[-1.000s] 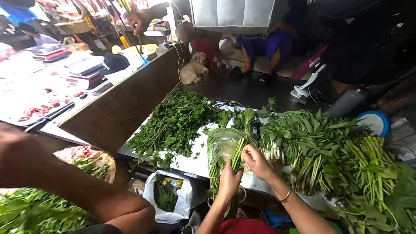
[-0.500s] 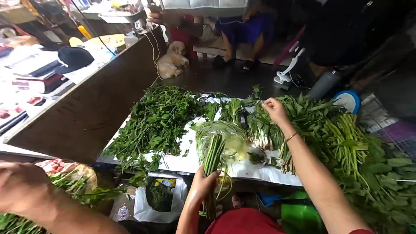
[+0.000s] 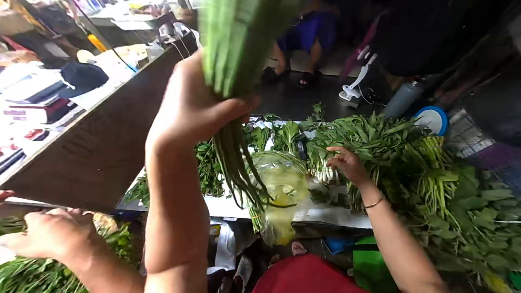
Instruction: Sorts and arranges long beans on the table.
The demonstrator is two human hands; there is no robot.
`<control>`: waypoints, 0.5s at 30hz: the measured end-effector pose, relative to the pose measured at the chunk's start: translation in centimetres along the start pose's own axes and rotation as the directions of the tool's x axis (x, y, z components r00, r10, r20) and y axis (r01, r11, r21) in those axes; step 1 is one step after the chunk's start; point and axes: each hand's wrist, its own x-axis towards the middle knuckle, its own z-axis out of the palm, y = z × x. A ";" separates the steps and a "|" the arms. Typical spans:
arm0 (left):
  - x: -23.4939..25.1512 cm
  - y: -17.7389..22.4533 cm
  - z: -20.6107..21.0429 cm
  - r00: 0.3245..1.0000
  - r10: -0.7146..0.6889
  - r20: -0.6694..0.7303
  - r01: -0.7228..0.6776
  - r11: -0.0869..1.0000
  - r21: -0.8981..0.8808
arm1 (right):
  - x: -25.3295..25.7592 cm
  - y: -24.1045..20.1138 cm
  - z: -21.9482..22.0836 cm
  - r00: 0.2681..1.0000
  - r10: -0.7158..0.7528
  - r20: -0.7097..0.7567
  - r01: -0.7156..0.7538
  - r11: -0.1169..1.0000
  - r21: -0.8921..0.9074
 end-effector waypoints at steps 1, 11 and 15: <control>1.8 -0.6 0.2 0.993 0.033 0.113 -0.049 0.988 0.149 | -0.3 0.2 -0.4 0.998 0.045 -0.042 -0.041 0.994 0.105; 7.2 -6.6 6.5 0.778 0.230 0.585 -0.563 0.668 0.486 | -2.7 -0.3 -1.7 0.989 0.118 -0.093 -0.060 0.876 0.478; -0.4 -14.1 12.8 0.705 0.117 0.699 -0.523 0.752 0.401 | -1.9 0.4 4.1 0.960 0.227 0.162 -0.269 0.904 0.332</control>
